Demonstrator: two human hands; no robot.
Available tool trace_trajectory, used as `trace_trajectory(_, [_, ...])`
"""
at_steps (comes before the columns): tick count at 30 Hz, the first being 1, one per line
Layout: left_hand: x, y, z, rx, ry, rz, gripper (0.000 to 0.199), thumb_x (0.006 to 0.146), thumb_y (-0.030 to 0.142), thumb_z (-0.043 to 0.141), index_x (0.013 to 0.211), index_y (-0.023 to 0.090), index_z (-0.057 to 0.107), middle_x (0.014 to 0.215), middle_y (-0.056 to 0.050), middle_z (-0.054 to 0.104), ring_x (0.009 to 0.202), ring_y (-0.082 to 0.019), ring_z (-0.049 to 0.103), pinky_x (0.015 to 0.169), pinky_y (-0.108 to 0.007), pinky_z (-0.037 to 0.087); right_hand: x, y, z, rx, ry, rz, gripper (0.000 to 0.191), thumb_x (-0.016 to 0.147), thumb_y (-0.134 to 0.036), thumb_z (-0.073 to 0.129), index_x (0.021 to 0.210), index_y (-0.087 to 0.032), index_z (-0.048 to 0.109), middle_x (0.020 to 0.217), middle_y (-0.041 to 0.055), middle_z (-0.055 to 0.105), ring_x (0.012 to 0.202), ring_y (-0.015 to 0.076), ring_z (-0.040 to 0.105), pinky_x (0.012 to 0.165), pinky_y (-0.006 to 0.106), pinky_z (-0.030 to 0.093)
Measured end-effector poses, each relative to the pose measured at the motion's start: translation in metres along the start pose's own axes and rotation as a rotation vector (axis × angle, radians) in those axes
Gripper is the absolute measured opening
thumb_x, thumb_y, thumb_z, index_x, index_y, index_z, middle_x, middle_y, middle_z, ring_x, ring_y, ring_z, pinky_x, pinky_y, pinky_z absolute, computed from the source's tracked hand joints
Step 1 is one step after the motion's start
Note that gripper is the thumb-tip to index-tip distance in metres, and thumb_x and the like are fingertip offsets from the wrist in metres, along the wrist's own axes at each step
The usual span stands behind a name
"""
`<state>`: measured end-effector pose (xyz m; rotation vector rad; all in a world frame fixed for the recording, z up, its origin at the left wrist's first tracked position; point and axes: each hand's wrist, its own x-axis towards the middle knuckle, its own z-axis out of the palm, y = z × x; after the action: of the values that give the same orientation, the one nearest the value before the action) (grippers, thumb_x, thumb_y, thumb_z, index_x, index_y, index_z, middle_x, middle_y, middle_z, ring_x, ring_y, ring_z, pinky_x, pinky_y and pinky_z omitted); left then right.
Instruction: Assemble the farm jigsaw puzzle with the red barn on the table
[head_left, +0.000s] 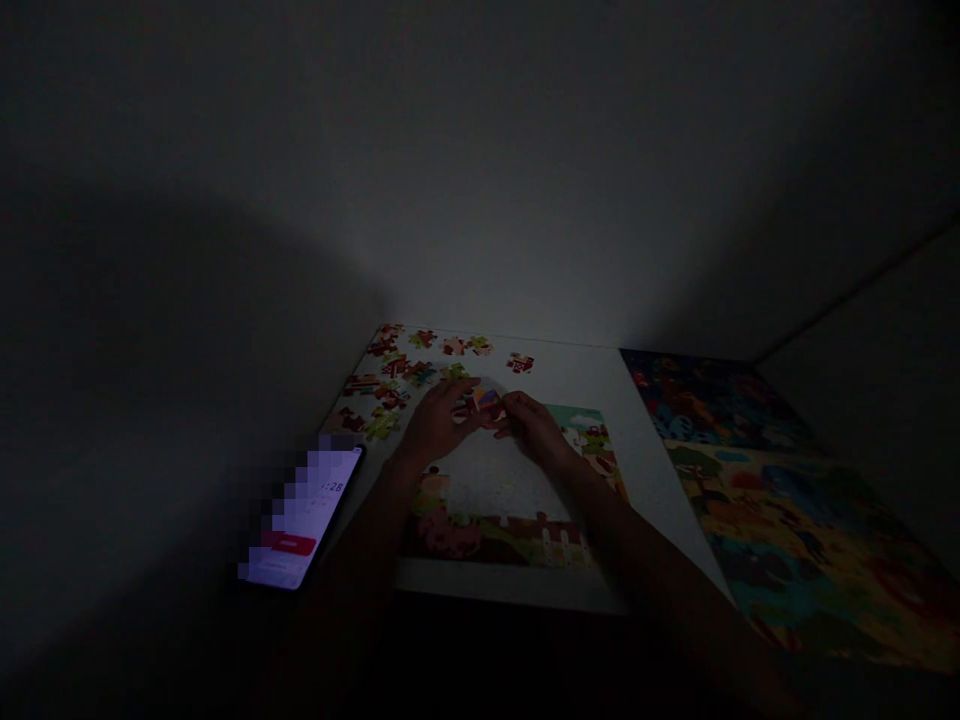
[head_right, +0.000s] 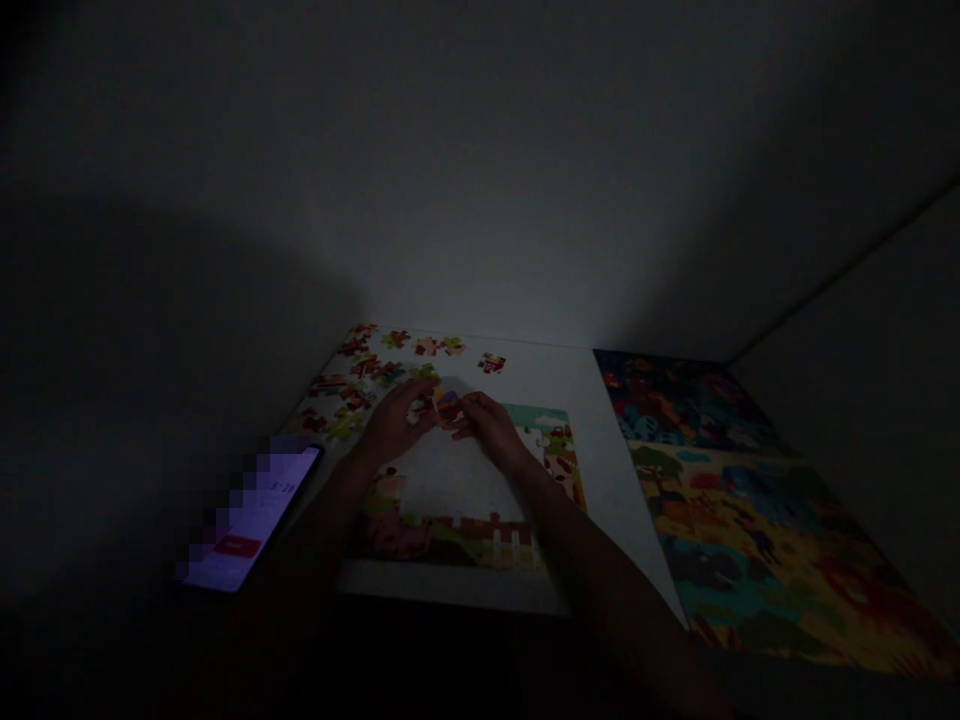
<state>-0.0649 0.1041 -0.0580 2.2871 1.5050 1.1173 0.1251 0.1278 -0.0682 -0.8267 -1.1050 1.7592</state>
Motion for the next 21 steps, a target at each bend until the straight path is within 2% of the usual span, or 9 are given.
trace_trajectory(2, [-0.001,0.003,0.001,-0.014,-0.053,-0.02,0.065,0.08,0.049,0.072,0.136,0.023,0.05,0.128,-0.009,0.062,0.117,-0.025,0.06,0.101,-0.039,0.048,0.0,0.0,0.0,0.036,-0.016,0.0,0.04,0.065,-0.053,0.081,0.078,-0.021,0.062,0.08,0.0009,0.072,0.068,0.0156,0.069,0.058,0.026,0.056])
trace_trajectory(4, [-0.002,0.005,0.002,-0.01,-0.081,-0.048,0.075,0.075,0.049,0.077,0.139,0.024,0.047,0.132,-0.009,0.059,0.12,-0.027,0.058,0.103,-0.041,0.047,0.0,-0.001,0.0,0.056,-0.033,0.004,0.038,0.066,-0.052,0.081,0.078,-0.021,0.062,0.08,0.0007,0.072,0.067,0.0153,0.069,0.059,0.027,0.057])
trace_trajectory(6, [-0.002,0.006,0.002,0.004,-0.088,-0.058,0.072,0.075,0.046,0.078,0.137,0.024,0.048,0.132,-0.008,0.06,0.12,-0.026,0.058,0.103,-0.041,0.047,0.0,-0.001,-0.001,0.057,-0.047,0.01,0.036,0.066,-0.049,0.081,0.078,-0.02,0.063,0.079,0.0007,0.072,0.065,0.014,0.067,0.059,0.026,0.056])
trace_trajectory(12, [-0.002,0.006,0.001,0.038,-0.103,0.01,0.044,0.08,0.023,0.073,0.122,0.022,0.059,0.119,-0.006,0.066,0.11,-0.022,0.062,0.099,-0.037,0.049,0.0,-0.002,0.002,-0.005,-0.008,0.005,0.04,0.063,-0.054,0.082,0.072,-0.02,0.063,0.074,0.0012,0.071,0.064,0.0133,0.065,0.055,0.023,0.054])
trace_trajectory(16, [-0.003,0.009,0.001,0.044,-0.151,0.009,0.035,0.08,0.017,0.07,0.113,0.023,0.064,0.109,-0.004,0.069,0.101,-0.02,0.064,0.093,-0.036,0.051,-0.001,-0.002,0.005,-0.055,0.001,-0.006,0.045,0.06,-0.057,0.083,0.072,-0.021,0.06,0.074,0.0015,0.071,0.066,0.0143,0.066,0.057,0.025,0.055])
trace_trajectory(19, [-0.003,0.012,0.002,0.055,-0.174,-0.011,0.034,0.077,0.011,0.069,0.108,0.024,0.066,0.105,-0.003,0.07,0.099,-0.021,0.065,0.092,-0.036,0.051,-0.002,-0.002,0.006,-0.067,-0.004,-0.001,0.046,0.059,-0.054,0.084,0.076,-0.021,0.058,0.074,0.0007,0.073,0.064,0.0148,0.067,0.057,0.026,0.054])
trace_trajectory(21, [-0.003,0.014,0.001,0.052,-0.17,-0.011,0.041,0.076,0.007,0.068,0.113,0.024,0.065,0.11,-0.003,0.07,0.103,-0.021,0.065,0.095,-0.036,0.051,-0.001,-0.001,0.006,-0.056,-0.018,-0.011,0.045,0.058,-0.047,0.087,0.083,-0.022,0.059,0.075,-0.0002,0.074,0.062,0.0142,0.066,0.059,0.026,0.053])
